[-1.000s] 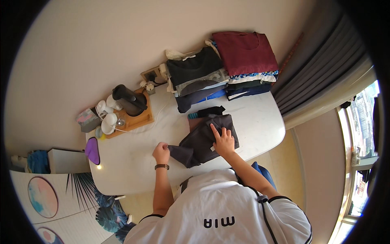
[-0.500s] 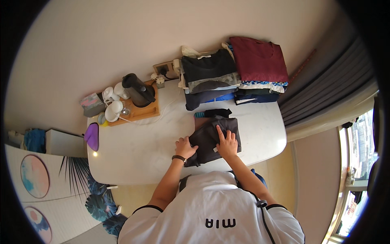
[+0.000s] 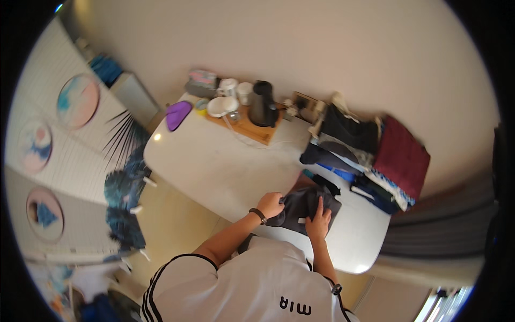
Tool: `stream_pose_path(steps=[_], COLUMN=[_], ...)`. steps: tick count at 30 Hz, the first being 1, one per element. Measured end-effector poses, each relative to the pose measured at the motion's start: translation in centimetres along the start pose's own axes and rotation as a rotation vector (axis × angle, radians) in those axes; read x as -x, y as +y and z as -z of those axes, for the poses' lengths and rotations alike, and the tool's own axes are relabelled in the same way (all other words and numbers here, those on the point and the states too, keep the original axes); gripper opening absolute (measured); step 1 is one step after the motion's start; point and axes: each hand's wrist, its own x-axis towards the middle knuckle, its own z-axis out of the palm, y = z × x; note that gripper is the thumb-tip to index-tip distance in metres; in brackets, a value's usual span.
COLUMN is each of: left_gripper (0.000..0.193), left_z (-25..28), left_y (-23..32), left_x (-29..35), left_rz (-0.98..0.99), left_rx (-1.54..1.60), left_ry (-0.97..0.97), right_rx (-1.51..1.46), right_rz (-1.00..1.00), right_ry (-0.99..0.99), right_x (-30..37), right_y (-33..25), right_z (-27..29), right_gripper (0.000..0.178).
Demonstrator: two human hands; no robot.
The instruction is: The person folds a maroon shirt and a pair of dark shorts on a white table, then wipes a wall and a window sill using a dark cloth. The folded clothes are stacked on the table.
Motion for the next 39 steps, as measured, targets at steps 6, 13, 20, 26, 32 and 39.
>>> stream_pose_path(steps=[6,13,20,26,32,39], left_gripper=[0.019,0.049,0.049,0.044,0.029,0.023], left_z=[2.7,1.2,-0.2,9.7,13.9,14.6], left_y=[5.4,13.9,17.0,11.3,8.8,7.7], left_x=[-2.2,-6.6,-8.7,-8.0,-5.2,-6.0], left_rz=[-0.023,-0.046,-0.224,-0.213,0.011,-0.274], left_rx=[0.164,0.09,-0.153,-0.303,-0.01,0.335], left_ry=[0.173,-0.005,-0.235,-0.344,-0.43,-0.681], right_rx=[-0.502,-1.045,-1.283,-1.24,-1.164,-0.587], right_rz=[-0.045,-0.375,-0.566,-0.701,-0.636,0.074], right_ry=[0.173,0.164,0.139,0.222,0.161,0.305], right_x=[-1.1,-2.2,-1.5,0.6,0.8,0.1], right_y=[2.4,6.7,10.9,16.0,17.2,7.9], right_z=[2.0,6.9,8.1,5.8,4.8,6.9], right_gripper=[0.067,0.053,0.044,0.041,0.045,0.061])
